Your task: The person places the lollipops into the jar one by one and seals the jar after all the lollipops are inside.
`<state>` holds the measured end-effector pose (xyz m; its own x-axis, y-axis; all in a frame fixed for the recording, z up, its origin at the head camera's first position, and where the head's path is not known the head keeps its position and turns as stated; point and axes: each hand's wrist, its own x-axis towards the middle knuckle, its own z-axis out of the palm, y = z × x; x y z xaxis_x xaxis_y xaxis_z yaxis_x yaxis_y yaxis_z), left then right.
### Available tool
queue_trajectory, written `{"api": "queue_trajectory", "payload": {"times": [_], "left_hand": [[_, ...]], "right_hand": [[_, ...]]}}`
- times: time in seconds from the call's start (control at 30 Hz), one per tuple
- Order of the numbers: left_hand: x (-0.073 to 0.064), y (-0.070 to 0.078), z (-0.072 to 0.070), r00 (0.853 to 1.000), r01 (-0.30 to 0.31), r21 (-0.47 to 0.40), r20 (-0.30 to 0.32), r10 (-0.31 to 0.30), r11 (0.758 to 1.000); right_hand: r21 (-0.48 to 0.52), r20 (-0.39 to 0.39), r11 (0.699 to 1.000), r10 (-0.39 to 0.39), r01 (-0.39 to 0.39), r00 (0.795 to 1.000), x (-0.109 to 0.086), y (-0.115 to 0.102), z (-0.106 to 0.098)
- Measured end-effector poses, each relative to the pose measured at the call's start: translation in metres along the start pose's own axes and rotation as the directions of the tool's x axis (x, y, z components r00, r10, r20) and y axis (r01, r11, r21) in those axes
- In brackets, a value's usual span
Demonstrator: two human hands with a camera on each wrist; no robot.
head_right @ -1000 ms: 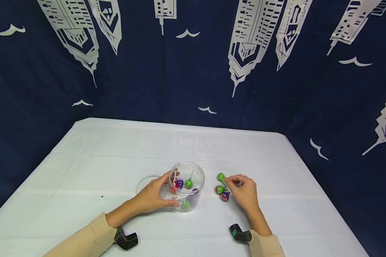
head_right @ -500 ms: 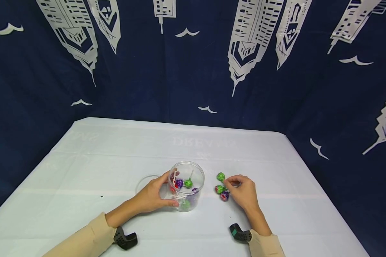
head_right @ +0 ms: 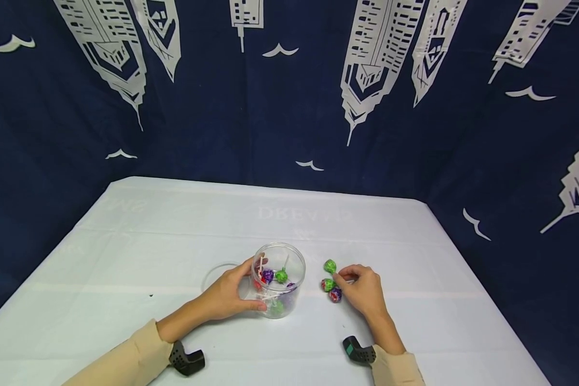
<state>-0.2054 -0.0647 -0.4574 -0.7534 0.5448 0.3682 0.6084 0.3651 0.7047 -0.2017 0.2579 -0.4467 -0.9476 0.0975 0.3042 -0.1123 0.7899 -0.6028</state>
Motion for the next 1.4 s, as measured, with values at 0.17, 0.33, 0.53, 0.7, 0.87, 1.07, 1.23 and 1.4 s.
{"api": "queue_trajectory", "payload": {"times": [0.17,0.33,0.53,0.7,0.87,1.07,1.23,1.4], "left_hand": [[0.0008,-0.0007,-0.0001,1.000,-0.007,-0.001,-0.005,0.007,1.000],[0.0003,-0.0014,0.0003,1.000,-0.015,0.003,-0.007,0.015,1.000],[-0.0004,-0.0023,0.0002,1.000,-0.025,-0.004,-0.003,0.025,1.000],[0.0007,-0.0016,0.0000,1.000,-0.018,-0.007,-0.001,0.018,1.000],[0.0001,-0.0016,0.0002,1.000,-0.010,0.000,0.001,0.010,1.000],[-0.0003,0.0001,0.0001,1.000,0.005,-0.003,0.001,-0.005,1.000],[0.0008,0.0010,0.0000,1.000,-0.009,-0.002,-0.004,0.009,1.000],[0.0001,0.0005,-0.0002,1.000,-0.005,-0.002,-0.002,0.005,1.000]], "right_hand": [[-0.011,0.014,1.000,-0.004,0.004,1.000,0.0017,0.0012,0.0004],[-0.032,0.028,0.999,0.015,-0.014,0.999,0.0021,0.0025,0.0007],[-0.041,0.046,0.999,0.031,-0.029,0.998,0.0014,0.0041,0.0015],[-0.036,0.048,0.999,0.021,-0.019,0.999,0.0016,0.0046,0.0014],[-0.032,0.057,0.999,0.017,-0.015,0.998,0.0016,0.0041,0.0004],[-0.025,0.040,0.999,0.025,-0.024,0.999,0.0019,0.0039,-0.0004],[-0.019,-0.006,1.000,0.009,-0.009,1.000,0.0029,0.0049,0.0008],[0.008,-0.050,1.000,0.008,-0.007,0.999,0.0034,0.0052,0.0031]]}}
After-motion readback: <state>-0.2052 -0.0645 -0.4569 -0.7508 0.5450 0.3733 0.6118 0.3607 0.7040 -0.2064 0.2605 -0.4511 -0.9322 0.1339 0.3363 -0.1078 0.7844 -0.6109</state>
